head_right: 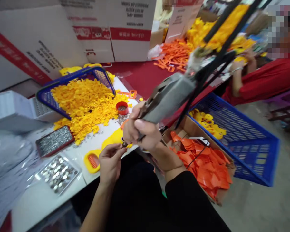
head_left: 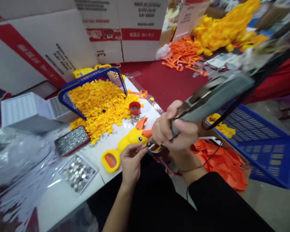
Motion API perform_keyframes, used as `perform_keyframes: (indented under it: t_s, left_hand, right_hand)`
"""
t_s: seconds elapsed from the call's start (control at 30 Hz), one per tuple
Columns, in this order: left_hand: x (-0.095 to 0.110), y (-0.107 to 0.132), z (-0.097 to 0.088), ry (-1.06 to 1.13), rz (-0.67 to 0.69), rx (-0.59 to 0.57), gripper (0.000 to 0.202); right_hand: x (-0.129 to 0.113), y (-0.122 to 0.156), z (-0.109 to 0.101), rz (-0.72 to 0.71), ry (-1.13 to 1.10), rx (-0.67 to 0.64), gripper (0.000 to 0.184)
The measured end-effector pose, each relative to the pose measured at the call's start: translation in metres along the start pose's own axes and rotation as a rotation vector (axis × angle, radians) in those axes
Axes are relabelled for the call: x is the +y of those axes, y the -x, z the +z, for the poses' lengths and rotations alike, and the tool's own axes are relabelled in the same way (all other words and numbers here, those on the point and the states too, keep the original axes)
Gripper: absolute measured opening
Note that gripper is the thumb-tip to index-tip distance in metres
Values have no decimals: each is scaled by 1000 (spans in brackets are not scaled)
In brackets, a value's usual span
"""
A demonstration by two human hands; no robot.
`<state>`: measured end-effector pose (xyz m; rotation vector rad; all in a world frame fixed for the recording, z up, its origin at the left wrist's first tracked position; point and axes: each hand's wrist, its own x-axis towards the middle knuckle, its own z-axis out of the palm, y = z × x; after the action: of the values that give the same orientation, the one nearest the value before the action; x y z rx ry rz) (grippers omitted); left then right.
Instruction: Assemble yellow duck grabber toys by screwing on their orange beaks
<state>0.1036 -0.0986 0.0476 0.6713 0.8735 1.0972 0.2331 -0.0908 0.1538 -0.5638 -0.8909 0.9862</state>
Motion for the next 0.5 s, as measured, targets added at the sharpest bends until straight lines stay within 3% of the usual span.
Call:
perform_keyframes:
  t_s: [0.23, 0.5]
  left_hand:
    - [-2, 2, 7, 63, -47, 61, 43]
    - [-2, 2, 6, 128, -92, 41, 41]
  right_hand:
    - [-8, 0, -14, 24, 158, 16, 25]
    - [-13, 1, -21, 27, 200, -101, 8]
